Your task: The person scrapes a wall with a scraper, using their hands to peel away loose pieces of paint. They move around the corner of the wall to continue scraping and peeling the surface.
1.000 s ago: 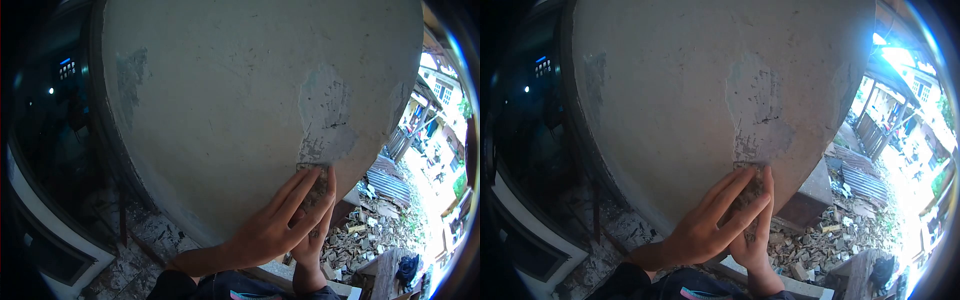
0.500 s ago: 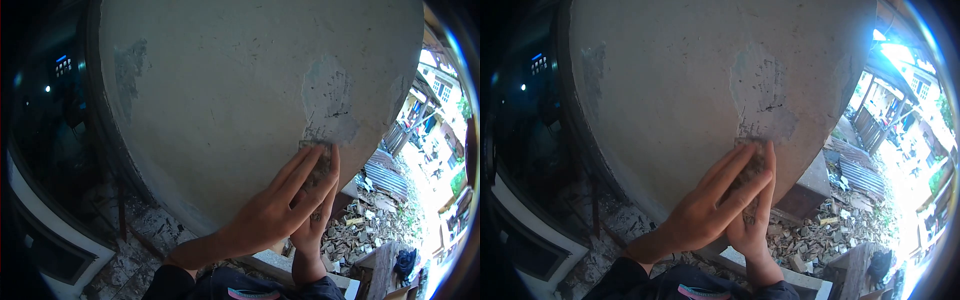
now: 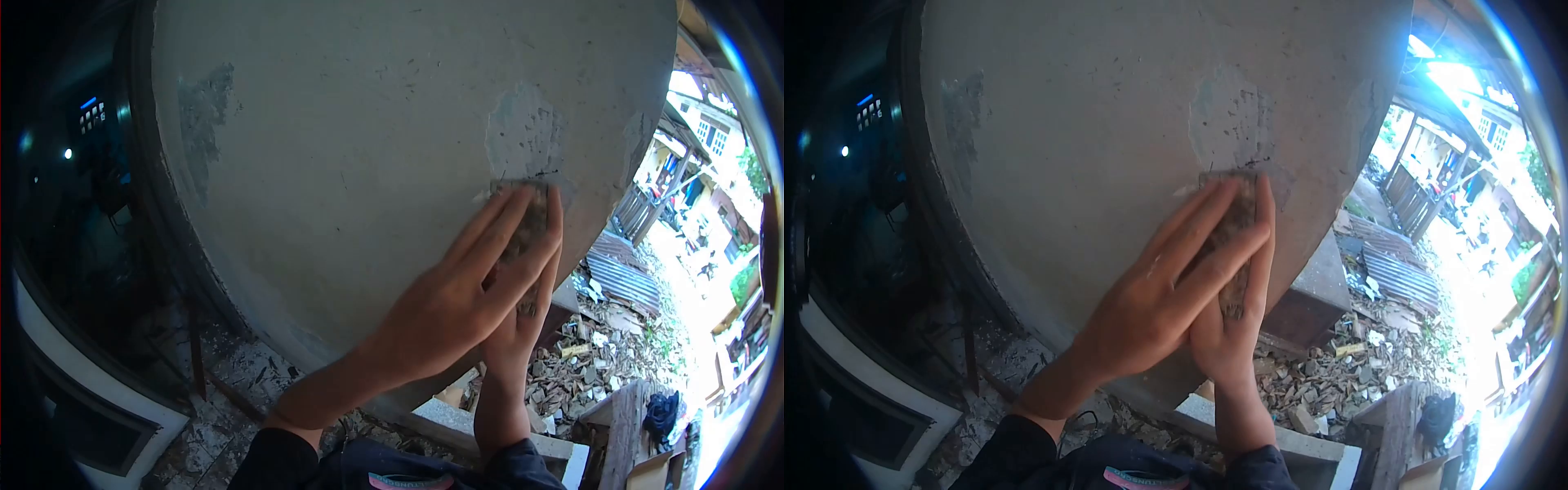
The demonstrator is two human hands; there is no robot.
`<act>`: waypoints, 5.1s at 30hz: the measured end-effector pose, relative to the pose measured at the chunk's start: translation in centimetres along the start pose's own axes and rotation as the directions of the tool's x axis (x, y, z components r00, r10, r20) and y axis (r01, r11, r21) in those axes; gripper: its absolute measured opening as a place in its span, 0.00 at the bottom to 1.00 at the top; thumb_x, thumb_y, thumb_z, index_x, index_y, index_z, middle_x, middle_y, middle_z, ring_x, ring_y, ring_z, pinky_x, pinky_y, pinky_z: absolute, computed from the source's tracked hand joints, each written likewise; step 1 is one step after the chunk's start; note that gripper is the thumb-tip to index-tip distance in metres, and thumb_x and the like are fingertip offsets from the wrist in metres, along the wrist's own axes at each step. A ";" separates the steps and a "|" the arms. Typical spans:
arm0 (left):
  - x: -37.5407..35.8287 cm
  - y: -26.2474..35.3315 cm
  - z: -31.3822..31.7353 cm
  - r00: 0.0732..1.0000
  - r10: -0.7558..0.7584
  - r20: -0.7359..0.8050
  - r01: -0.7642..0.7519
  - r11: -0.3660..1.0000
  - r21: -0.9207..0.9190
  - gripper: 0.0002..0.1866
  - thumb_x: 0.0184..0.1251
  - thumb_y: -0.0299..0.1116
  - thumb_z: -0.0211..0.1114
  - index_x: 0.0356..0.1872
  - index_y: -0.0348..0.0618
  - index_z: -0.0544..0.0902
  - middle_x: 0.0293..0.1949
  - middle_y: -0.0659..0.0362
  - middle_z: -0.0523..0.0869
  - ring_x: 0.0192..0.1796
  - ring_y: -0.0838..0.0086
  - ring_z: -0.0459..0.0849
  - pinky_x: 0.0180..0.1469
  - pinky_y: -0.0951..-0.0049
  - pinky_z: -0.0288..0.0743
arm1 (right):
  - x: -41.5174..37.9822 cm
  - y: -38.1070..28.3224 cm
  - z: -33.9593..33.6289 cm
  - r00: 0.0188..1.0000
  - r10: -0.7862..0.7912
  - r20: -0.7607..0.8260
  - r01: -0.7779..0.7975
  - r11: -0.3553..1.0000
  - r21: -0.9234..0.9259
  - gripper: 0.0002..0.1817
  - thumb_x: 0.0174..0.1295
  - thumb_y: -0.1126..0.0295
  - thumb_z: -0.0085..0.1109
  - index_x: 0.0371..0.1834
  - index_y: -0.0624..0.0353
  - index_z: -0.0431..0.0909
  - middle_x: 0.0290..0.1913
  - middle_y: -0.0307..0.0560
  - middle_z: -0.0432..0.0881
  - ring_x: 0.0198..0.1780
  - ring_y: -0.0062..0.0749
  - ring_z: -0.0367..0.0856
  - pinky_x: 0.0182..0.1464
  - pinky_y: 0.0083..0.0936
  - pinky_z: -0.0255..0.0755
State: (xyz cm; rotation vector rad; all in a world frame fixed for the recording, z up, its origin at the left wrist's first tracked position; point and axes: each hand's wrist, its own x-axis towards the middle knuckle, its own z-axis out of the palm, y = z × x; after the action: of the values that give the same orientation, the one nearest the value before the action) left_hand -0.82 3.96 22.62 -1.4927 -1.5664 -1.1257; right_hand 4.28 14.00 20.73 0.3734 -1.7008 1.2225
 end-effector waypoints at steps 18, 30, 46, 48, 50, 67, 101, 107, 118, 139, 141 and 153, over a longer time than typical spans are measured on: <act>0.0 0.1 0.1 1.000 0.026 -0.007 -0.026 0.998 0.056 0.36 0.63 0.20 0.66 0.75 0.45 0.71 0.76 0.38 0.65 0.78 0.42 0.65 0.74 0.48 0.71 | 0.1 0.4 0.0 0.995 -0.090 -0.044 0.091 0.996 0.020 0.39 0.69 0.83 0.52 0.83 0.67 0.50 0.82 0.56 0.57 0.81 0.45 0.58 0.79 0.38 0.57; 1.2 -0.3 -1.2 0.999 0.011 -0.034 -0.009 0.998 0.058 0.37 0.61 0.17 0.67 0.74 0.46 0.71 0.77 0.40 0.64 0.77 0.42 0.67 0.73 0.49 0.72 | 2.3 -0.1 0.8 0.994 -0.113 0.007 0.113 0.994 -0.012 0.39 0.69 0.84 0.50 0.83 0.63 0.50 0.81 0.56 0.57 0.81 0.45 0.57 0.81 0.38 0.53; 1.7 -1.1 -2.3 0.999 0.047 -0.009 -0.047 0.999 0.022 0.40 0.58 0.18 0.70 0.75 0.50 0.71 0.78 0.42 0.63 0.78 0.45 0.66 0.71 0.50 0.76 | 2.7 -1.0 2.3 0.990 -0.130 -0.062 0.128 0.991 -0.041 0.37 0.72 0.81 0.51 0.83 0.64 0.50 0.81 0.57 0.56 0.82 0.46 0.57 0.80 0.40 0.55; 1.5 -1.9 -1.5 0.996 0.092 -0.022 -0.091 0.995 0.043 0.39 0.59 0.19 0.69 0.74 0.49 0.71 0.78 0.42 0.63 0.78 0.44 0.66 0.72 0.51 0.75 | 2.4 -0.7 2.5 0.986 -0.115 -0.120 0.112 0.993 -0.029 0.37 0.71 0.82 0.50 0.83 0.63 0.50 0.80 0.57 0.58 0.80 0.44 0.60 0.78 0.39 0.58; 2.1 -2.0 -1.9 0.994 0.104 -0.035 -0.102 0.993 0.056 0.38 0.60 0.19 0.68 0.74 0.49 0.71 0.78 0.42 0.63 0.78 0.44 0.66 0.73 0.51 0.74 | 3.5 -1.0 2.7 0.986 -0.140 -0.088 0.143 0.989 0.025 0.38 0.70 0.82 0.50 0.83 0.63 0.50 0.80 0.57 0.59 0.79 0.44 0.61 0.78 0.38 0.59; -30.2 -1.6 -2.2 0.640 -0.351 0.684 0.533 0.843 -0.067 0.42 0.67 0.40 0.73 0.80 0.55 0.63 0.78 0.38 0.57 0.80 0.40 0.56 0.78 0.43 0.58 | -32.6 13.2 -8.6 0.360 0.858 0.366 -0.928 0.371 0.043 0.41 0.74 0.68 0.61 0.86 0.43 0.50 0.84 0.54 0.55 0.78 0.61 0.63 0.78 0.38 0.60; -27.5 -4.5 -3.6 0.799 -0.476 0.369 0.585 0.757 -0.290 0.16 0.66 0.30 0.72 0.56 0.49 0.86 0.51 0.57 0.86 0.53 0.62 0.86 0.56 0.61 0.79 | -11.3 -2.6 -7.9 0.808 0.584 -0.082 -0.470 0.554 -0.688 0.20 0.65 0.76 0.65 0.61 0.53 0.83 0.26 0.43 0.88 0.24 0.23 0.87 0.32 0.24 0.81; -28.9 -5.5 -5.4 0.767 -0.483 0.422 0.619 0.730 -0.290 0.14 0.67 0.29 0.71 0.53 0.45 0.86 0.50 0.56 0.87 0.52 0.63 0.87 0.56 0.62 0.80 | -1.7 -7.5 -7.8 0.964 0.259 -0.065 -0.213 0.598 -0.773 0.14 0.72 0.76 0.61 0.59 0.61 0.82 0.28 0.41 0.89 0.22 0.14 0.82 0.24 0.16 0.73; -31.2 -4.5 -6.7 0.737 -0.515 0.437 0.658 0.696 -0.288 0.13 0.67 0.25 0.68 0.51 0.44 0.86 0.45 0.56 0.88 0.47 0.65 0.88 0.53 0.63 0.80 | 4.1 -8.8 -0.3 0.959 0.126 0.255 0.139 0.577 -0.805 0.11 0.73 0.73 0.60 0.56 0.62 0.83 0.33 0.45 0.91 0.27 0.16 0.84 0.30 0.19 0.77; -32.8 -6.5 -10.0 0.726 -0.600 0.336 0.679 0.704 -0.207 0.14 0.68 0.25 0.67 0.53 0.45 0.85 0.43 0.59 0.89 0.47 0.65 0.88 0.52 0.61 0.79 | 6.0 -12.7 -2.3 0.960 0.279 -0.024 -0.156 0.462 -0.873 0.10 0.72 0.72 0.61 0.54 0.60 0.85 0.40 0.49 0.93 0.38 0.27 0.91 0.44 0.24 0.83; -32.9 -6.6 -9.7 0.716 -0.617 0.327 0.690 0.698 -0.193 0.13 0.68 0.25 0.66 0.53 0.44 0.85 0.42 0.59 0.89 0.47 0.65 0.88 0.53 0.61 0.79 | 6.8 -10.2 -2.6 0.965 0.202 0.169 0.046 0.502 -0.864 0.11 0.72 0.72 0.61 0.54 0.59 0.85 0.40 0.49 0.93 0.39 0.28 0.91 0.44 0.26 0.83; -29.5 -9.2 -13.3 0.792 -0.578 0.197 0.593 0.805 -0.020 0.09 0.69 0.23 0.64 0.47 0.41 0.87 0.38 0.55 0.89 0.43 0.59 0.87 0.50 0.60 0.78 | 7.7 -8.7 -1.5 0.892 0.220 0.394 0.230 0.529 -0.817 0.08 0.71 0.71 0.64 0.50 0.55 0.85 0.40 0.44 0.92 0.43 0.26 0.93 0.44 0.24 0.83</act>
State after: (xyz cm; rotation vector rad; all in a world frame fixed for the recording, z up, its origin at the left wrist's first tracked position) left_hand -7.98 -19.60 -0.32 -1.2027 -2.2352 -1.4324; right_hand 7.48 13.44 32.03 0.0325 -2.4797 0.1242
